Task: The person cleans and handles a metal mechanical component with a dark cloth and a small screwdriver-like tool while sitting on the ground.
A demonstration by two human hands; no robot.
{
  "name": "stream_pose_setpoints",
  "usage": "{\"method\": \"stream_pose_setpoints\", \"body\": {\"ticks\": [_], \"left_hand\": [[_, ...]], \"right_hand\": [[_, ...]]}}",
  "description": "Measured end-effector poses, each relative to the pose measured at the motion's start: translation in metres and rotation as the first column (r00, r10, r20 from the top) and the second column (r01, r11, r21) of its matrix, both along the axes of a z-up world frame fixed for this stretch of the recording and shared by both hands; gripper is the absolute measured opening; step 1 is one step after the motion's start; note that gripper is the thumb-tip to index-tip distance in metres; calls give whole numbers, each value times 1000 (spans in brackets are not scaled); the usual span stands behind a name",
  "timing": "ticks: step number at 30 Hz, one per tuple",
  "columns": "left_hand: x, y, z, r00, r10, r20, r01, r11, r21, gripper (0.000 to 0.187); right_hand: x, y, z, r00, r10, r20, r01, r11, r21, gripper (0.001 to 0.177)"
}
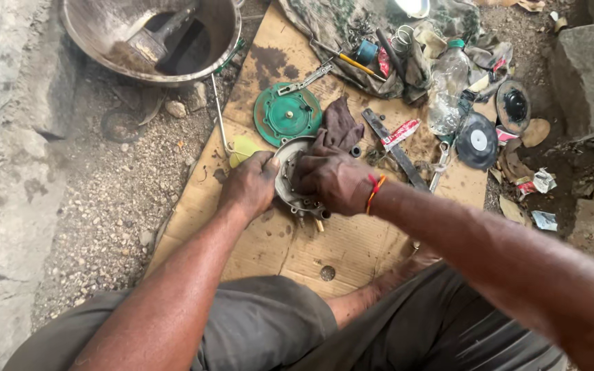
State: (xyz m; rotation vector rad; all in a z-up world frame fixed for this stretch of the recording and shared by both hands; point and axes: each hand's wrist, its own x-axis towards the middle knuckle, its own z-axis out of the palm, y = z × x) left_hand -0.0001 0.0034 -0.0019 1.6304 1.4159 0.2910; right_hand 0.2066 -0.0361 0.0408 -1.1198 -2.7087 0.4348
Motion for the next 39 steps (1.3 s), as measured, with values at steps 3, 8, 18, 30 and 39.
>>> {"method": "stream_pose_setpoints", "body": {"ticks": [3, 8, 18, 30, 39], "left_hand": [[1, -1, 3, 999, 17, -49, -20, 998, -67, 46], [-1, 1, 7, 995, -36, -94, 34, 999, -20, 43], [2, 2, 10, 994, -34, -100, 29, 998, -50, 43], [-2, 3, -5, 999, -46, -17, 46, 999, 0, 41], [-1, 6, -3, 1000, -16, -11, 14, 988, -151, 48]], "right_hand": [[3, 7, 15, 987, 82, 141, -73, 995, -69, 16], [-9, 26, 41, 800, -285, 528, 343, 939, -11, 15], [0, -1, 1, 930, -140, 341, 101, 986, 130, 52], [-29, -13, -13, 830, -550, 88, 556, 829, -60, 20], [-18, -1, 1, 943, -331, -24, 330, 929, 167, 21]]}}
